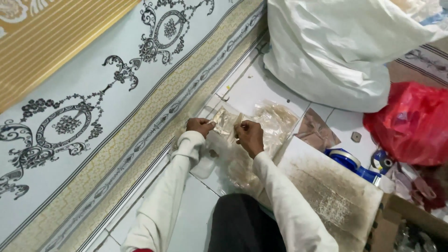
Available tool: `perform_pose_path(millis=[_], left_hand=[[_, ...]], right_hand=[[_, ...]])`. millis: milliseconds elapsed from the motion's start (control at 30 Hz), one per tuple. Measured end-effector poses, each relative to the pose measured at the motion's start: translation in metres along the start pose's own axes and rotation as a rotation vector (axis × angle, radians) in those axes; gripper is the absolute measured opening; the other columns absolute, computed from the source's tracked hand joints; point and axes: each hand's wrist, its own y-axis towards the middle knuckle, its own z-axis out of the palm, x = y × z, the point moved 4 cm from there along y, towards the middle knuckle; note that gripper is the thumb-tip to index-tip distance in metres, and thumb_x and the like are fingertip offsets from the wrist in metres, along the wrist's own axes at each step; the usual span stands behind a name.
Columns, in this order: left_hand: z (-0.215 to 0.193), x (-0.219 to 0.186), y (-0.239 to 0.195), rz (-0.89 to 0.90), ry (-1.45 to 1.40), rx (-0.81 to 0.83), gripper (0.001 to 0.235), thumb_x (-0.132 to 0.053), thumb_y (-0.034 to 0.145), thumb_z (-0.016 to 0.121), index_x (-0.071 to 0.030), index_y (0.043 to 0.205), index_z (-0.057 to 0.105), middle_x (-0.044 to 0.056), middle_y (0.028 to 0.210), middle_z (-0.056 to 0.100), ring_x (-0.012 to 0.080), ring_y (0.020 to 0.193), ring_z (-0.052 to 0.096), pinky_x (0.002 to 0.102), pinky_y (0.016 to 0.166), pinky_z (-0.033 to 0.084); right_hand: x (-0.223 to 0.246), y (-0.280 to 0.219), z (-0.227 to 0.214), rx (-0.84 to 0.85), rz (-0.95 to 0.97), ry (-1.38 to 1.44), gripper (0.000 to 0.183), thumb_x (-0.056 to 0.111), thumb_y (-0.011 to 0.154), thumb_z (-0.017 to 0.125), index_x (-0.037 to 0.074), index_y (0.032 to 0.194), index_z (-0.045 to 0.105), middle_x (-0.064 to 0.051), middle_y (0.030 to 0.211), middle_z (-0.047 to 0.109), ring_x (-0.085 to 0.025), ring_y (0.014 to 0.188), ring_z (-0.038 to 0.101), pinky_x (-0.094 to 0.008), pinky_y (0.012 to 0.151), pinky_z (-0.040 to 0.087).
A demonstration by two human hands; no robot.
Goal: Arranging small metallic decorative pieces onto a white board template from a cardboard box.
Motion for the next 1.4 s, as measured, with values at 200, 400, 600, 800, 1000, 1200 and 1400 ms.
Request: perform_pose_path(millis=[200, 400, 600, 800, 1000, 1200, 1400], left_hand=[[-0.023, -0.037, 0.027, 0.056, 0.285, -0.156, 0.027, -0.026, 0.084, 0.080, -0.011, 0.106, 0.081, 0.014, 0.102, 0.079, 0.0342, 0.098, 0.076, 0.045, 0.082, 0.061], [-0.041, -0.074, -0.008, 0.115, 0.486, -0.295, 0.007, -0.011, 0.087, 0.073, -0.009, 0.081, 0.076, 0.010, 0.073, 0.071, 0.0262, 0.070, 0.073, 0.038, 0.066, 0.057], [-0.035, -0.101, -0.058, 0.276, 0.807, -0.468, 0.023, -0.001, 0.096, 0.064, 0.006, 0.118, 0.065, 0.020, 0.112, 0.062, 0.0319, 0.102, 0.067, 0.041, 0.078, 0.060], [0.017, -0.091, -0.103, 0.588, 0.740, -0.469, 0.013, -0.010, 0.093, 0.066, -0.005, 0.106, 0.066, 0.010, 0.105, 0.059, 0.0297, 0.096, 0.069, 0.043, 0.068, 0.065], [0.120, -0.101, -0.282, 1.106, 0.405, -0.074, 0.013, -0.012, 0.092, 0.064, -0.007, 0.104, 0.066, 0.011, 0.093, 0.058, 0.0297, 0.067, 0.059, 0.040, 0.061, 0.052], [0.193, -0.082, -0.385, 1.537, 0.521, 0.006, 0.021, -0.014, 0.091, 0.064, -0.001, 0.107, 0.062, 0.015, 0.108, 0.058, 0.0300, 0.094, 0.053, 0.041, 0.086, 0.041], [0.231, -0.047, -0.369, 1.560, 0.658, -0.119, 0.018, -0.025, 0.093, 0.069, -0.013, 0.105, 0.067, 0.008, 0.101, 0.063, 0.0291, 0.094, 0.066, 0.044, 0.078, 0.048]], right_hand=[[-0.016, 0.056, 0.047, 0.053, 0.033, 0.019, 0.026, 0.003, 0.090, 0.063, -0.015, 0.109, 0.068, -0.030, 0.085, 0.074, -0.031, 0.065, 0.076, -0.039, 0.058, 0.066], [-0.015, 0.072, 0.066, 0.110, 0.020, -0.096, 0.044, 0.008, 0.093, 0.063, -0.020, 0.127, 0.058, -0.031, 0.094, 0.074, -0.031, 0.071, 0.077, -0.042, 0.066, 0.065], [-0.014, 0.027, 0.027, 0.143, -0.092, -0.027, 0.039, 0.004, 0.094, 0.060, -0.018, 0.126, 0.060, -0.031, 0.091, 0.074, -0.028, 0.069, 0.076, -0.038, 0.061, 0.064], [-0.008, -0.094, -0.066, 0.138, -0.159, 0.044, 0.026, 0.001, 0.095, 0.062, -0.012, 0.116, 0.070, -0.028, 0.087, 0.074, -0.024, 0.068, 0.072, -0.034, 0.055, 0.065], [-0.070, -0.201, -0.172, 0.160, -0.059, -0.185, 0.021, 0.006, 0.083, 0.070, -0.001, 0.100, 0.081, -0.005, 0.064, 0.073, -0.013, 0.053, 0.061, -0.025, 0.052, 0.050], [-0.158, -0.267, -0.263, -0.091, -0.010, -0.305, 0.021, 0.017, 0.085, 0.074, 0.004, 0.100, 0.083, -0.004, 0.086, 0.085, -0.012, 0.072, 0.074, -0.026, 0.066, 0.058], [-0.192, -0.274, -0.283, -0.132, -0.321, -0.332, 0.016, 0.021, 0.093, 0.076, 0.007, 0.101, 0.080, -0.013, 0.074, 0.079, -0.029, 0.069, 0.077, -0.038, 0.058, 0.061]])
